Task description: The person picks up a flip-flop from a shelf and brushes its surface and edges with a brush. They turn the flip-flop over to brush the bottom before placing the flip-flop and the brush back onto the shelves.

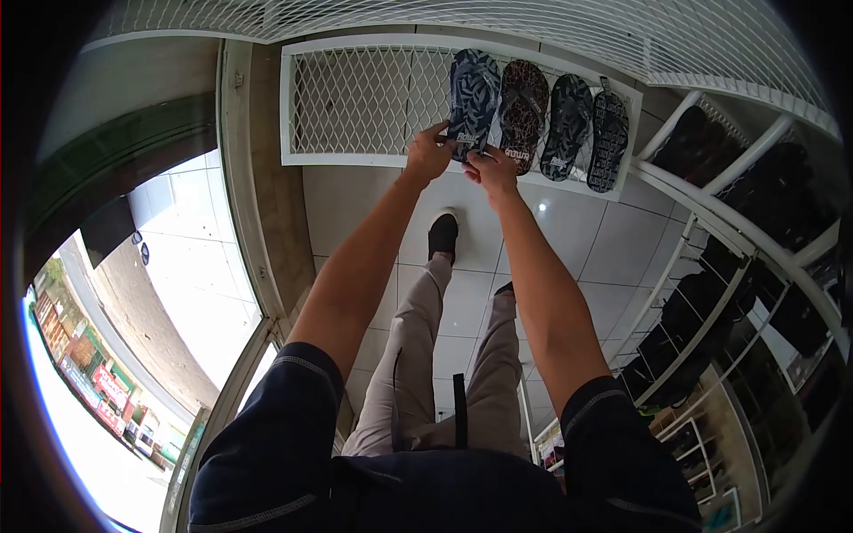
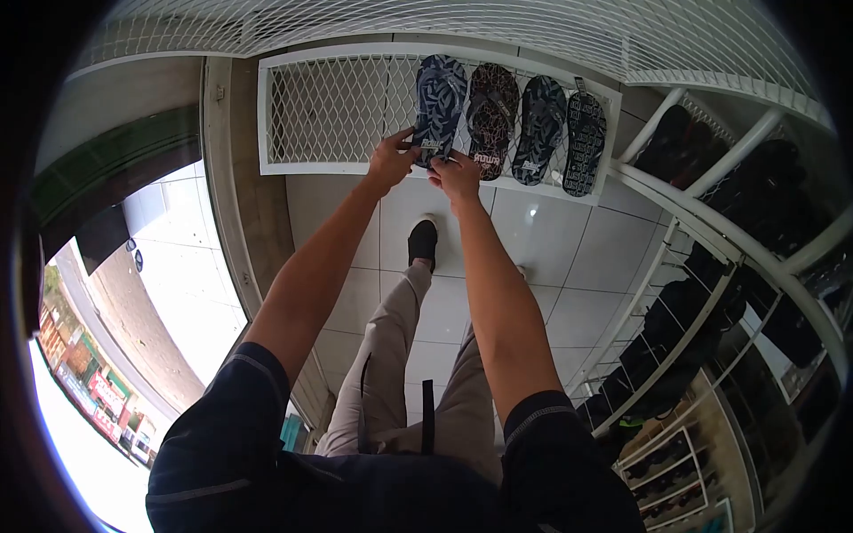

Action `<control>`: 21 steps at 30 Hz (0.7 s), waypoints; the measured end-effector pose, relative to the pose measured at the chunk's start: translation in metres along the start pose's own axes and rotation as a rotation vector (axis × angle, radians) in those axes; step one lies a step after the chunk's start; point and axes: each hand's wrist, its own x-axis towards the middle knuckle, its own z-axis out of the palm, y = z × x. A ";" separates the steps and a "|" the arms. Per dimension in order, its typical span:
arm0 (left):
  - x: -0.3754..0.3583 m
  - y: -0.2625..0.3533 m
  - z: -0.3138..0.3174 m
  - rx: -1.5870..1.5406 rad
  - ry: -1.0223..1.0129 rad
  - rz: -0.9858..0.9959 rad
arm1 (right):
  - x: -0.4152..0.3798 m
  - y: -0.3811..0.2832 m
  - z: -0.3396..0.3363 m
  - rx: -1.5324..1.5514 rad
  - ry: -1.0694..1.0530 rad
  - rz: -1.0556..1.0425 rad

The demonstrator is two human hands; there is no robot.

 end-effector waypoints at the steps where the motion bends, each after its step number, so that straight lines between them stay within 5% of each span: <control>1: 0.002 -0.008 0.005 0.076 0.025 0.025 | 0.004 0.007 -0.001 -0.041 -0.001 0.006; 11: -0.076 -0.025 0.022 -0.012 -0.071 0.024 | -0.042 0.036 -0.022 -0.121 0.131 0.045; 21: -0.221 0.041 0.060 0.073 -0.207 -0.020 | -0.220 0.010 -0.117 -0.009 0.168 0.027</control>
